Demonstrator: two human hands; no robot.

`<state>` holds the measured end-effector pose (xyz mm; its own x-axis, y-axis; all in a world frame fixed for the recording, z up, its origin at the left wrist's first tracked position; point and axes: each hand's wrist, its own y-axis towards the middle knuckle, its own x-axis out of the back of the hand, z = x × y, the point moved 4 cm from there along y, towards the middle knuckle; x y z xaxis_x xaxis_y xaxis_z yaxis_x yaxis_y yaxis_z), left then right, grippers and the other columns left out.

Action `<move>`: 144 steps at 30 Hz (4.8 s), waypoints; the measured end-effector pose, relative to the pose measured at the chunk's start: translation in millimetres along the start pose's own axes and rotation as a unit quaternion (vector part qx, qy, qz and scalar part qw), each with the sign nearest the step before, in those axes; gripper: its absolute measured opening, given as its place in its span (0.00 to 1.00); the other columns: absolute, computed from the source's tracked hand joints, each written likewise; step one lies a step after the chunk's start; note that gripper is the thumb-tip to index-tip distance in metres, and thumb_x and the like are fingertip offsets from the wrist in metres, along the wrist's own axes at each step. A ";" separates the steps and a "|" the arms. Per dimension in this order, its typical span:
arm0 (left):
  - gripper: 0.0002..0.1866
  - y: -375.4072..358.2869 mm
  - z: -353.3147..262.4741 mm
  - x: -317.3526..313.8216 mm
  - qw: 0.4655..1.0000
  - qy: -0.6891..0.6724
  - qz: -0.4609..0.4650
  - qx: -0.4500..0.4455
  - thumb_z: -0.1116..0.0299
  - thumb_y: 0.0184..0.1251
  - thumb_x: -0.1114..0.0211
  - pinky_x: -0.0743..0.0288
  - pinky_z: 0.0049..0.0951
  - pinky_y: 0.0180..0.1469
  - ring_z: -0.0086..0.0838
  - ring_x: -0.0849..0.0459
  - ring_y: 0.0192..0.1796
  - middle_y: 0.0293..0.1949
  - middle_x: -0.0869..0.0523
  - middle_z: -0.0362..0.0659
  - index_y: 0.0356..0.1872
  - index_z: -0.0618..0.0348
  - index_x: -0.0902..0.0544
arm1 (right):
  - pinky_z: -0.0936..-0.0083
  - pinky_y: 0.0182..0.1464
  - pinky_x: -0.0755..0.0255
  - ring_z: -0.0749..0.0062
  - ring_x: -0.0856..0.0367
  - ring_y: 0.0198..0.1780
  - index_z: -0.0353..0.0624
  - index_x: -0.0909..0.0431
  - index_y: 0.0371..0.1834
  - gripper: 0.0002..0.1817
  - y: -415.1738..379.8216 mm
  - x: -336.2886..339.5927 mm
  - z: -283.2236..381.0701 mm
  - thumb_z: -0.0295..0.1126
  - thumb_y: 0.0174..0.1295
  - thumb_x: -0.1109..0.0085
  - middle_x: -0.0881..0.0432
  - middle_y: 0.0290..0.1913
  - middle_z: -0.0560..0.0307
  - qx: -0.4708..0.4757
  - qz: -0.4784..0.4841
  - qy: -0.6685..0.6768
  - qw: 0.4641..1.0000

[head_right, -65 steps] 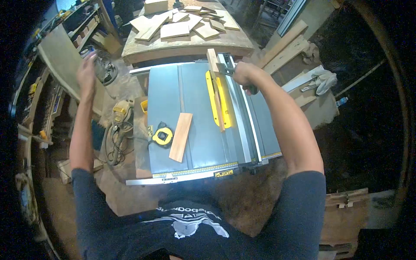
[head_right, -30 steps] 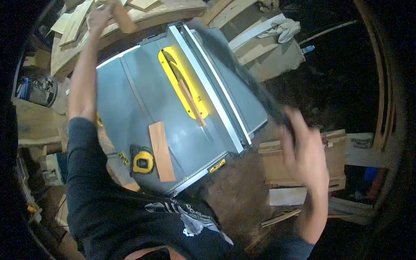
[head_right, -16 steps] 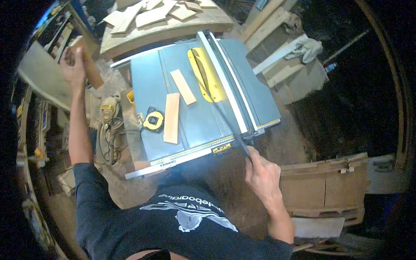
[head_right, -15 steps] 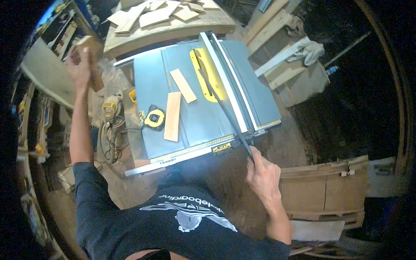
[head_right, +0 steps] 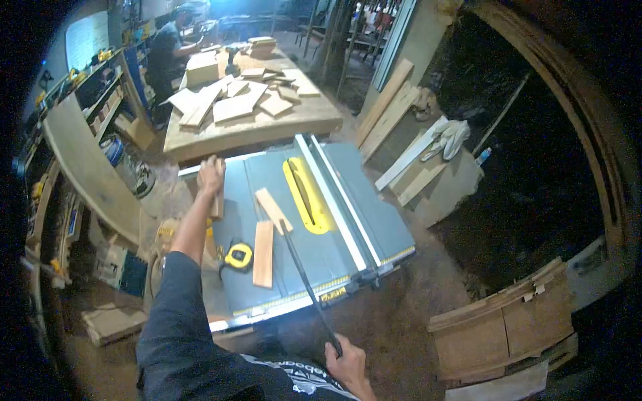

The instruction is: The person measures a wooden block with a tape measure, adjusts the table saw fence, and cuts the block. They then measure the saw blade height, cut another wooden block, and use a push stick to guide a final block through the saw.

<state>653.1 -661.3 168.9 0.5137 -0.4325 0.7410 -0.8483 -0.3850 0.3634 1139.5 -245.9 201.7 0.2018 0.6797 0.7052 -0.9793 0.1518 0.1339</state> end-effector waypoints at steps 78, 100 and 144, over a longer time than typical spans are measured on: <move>0.31 -425.1 -187.0 -17.4 0.952 -0.197 0.234 -0.015 0.56 0.66 0.31 0.25 0.55 0.57 0.59 0.22 0.53 0.46 0.18 0.66 0.60 0.72 0.25 | 0.71 0.43 0.26 0.70 0.20 0.39 0.35 0.22 0.54 0.25 75.5 -64.5 -114.0 0.32 0.58 0.23 0.17 0.41 0.55 -0.049 -0.056 0.222 0.972; 0.20 -396.6 -206.4 -73.8 0.938 -0.251 0.226 -0.076 0.60 0.74 0.45 0.28 0.55 0.60 0.61 0.22 0.54 0.45 0.16 0.67 0.51 0.71 0.20 | 0.60 0.42 0.22 0.40 0.15 0.35 0.51 0.27 0.72 0.29 -9.9 192.1 -37.4 0.20 0.66 0.46 0.18 0.33 0.33 -0.042 0.193 -0.133 0.971; 0.21 -456.6 -149.6 35.1 0.857 -0.498 0.110 0.072 0.61 0.73 0.37 0.20 0.35 0.56 0.40 0.10 0.51 0.50 0.11 0.56 0.58 0.67 0.18 | 0.48 0.53 0.28 0.29 0.21 0.43 0.49 0.31 0.74 0.31 9.9 173.8 27.3 0.22 0.66 0.49 0.18 0.42 0.27 0.002 0.219 -0.332 0.918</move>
<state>1039.3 -378.7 113.4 0.2596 -0.9612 -0.0927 -0.9508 -0.2712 0.1494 1164.4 -145.9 344.5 -0.2631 0.0882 0.9607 -0.9647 -0.0353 -0.2609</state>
